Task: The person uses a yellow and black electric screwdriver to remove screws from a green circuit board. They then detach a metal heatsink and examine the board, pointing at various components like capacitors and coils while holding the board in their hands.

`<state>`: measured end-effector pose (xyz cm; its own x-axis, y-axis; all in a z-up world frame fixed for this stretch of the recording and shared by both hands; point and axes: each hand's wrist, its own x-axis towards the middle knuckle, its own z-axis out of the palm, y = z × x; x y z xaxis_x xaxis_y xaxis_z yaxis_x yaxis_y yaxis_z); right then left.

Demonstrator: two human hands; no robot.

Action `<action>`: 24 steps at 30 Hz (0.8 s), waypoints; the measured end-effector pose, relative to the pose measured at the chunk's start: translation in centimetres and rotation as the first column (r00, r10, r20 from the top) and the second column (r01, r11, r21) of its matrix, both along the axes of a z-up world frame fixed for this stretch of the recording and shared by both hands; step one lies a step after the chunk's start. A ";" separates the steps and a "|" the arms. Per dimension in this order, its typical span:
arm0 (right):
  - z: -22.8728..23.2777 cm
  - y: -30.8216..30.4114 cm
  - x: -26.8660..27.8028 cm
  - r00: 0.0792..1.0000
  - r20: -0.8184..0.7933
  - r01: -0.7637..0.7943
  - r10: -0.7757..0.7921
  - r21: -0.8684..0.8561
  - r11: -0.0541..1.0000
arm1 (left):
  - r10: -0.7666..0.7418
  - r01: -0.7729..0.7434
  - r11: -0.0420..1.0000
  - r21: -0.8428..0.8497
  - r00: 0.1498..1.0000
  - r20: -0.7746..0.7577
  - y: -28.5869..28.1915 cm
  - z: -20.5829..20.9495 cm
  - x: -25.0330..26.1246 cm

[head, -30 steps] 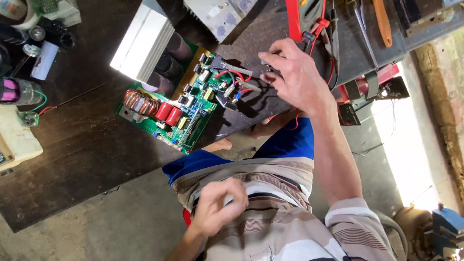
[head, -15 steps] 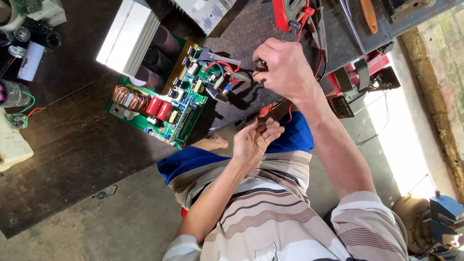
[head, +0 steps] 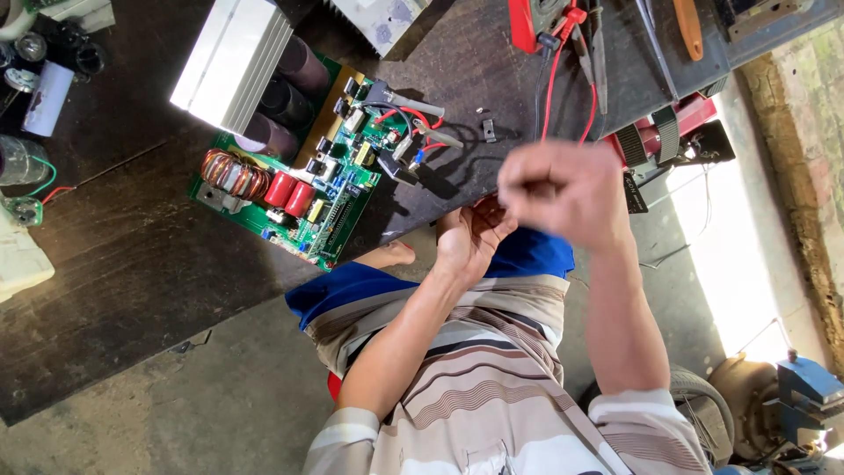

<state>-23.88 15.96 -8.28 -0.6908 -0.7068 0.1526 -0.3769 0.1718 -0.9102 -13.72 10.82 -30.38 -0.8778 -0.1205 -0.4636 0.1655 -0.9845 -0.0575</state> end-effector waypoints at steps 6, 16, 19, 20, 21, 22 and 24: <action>1.1 0.4 3.1 0.889 -0.231 -0.372 0.394 0.135 0.918 | -0.154 0.152 0.988 0.034 0.985 0.074 0.7 -1.8 1.9; 1.7 -1.3 -0.1 0.875 -0.443 -0.117 0.194 0.195 0.974 | -0.104 0.101 0.993 0.056 0.993 0.050 -1.2 2.0 1.9; -0.1 -2.6 -2.2 0.846 -0.476 -0.045 0.241 0.385 0.922 | -0.118 0.130 0.989 -0.072 0.983 0.142 -2.3 5.4 1.9; -0.9 -3.0 -2.6 0.841 -0.488 -0.011 0.234 0.417 0.909 | -0.107 0.115 0.991 -0.070 0.988 0.111 -2.4 5.3 1.9; -1.7 -3.5 -3.0 0.835 -0.499 0.018 0.233 0.448 0.894 | -0.091 0.097 0.993 -0.066 0.992 0.082 -2.5 5.2 2.0; -2.0 -3.9 -3.2 0.835 -0.498 0.016 0.235 0.449 0.893 | -0.090 0.095 0.993 -0.065 0.993 0.082 -2.6 5.2 1.8; -3.0 -4.2 -3.2 0.797 -0.584 0.026 0.155 0.290 0.957 | -0.094 0.100 0.992 -0.073 0.992 0.086 -2.4 4.9 2.0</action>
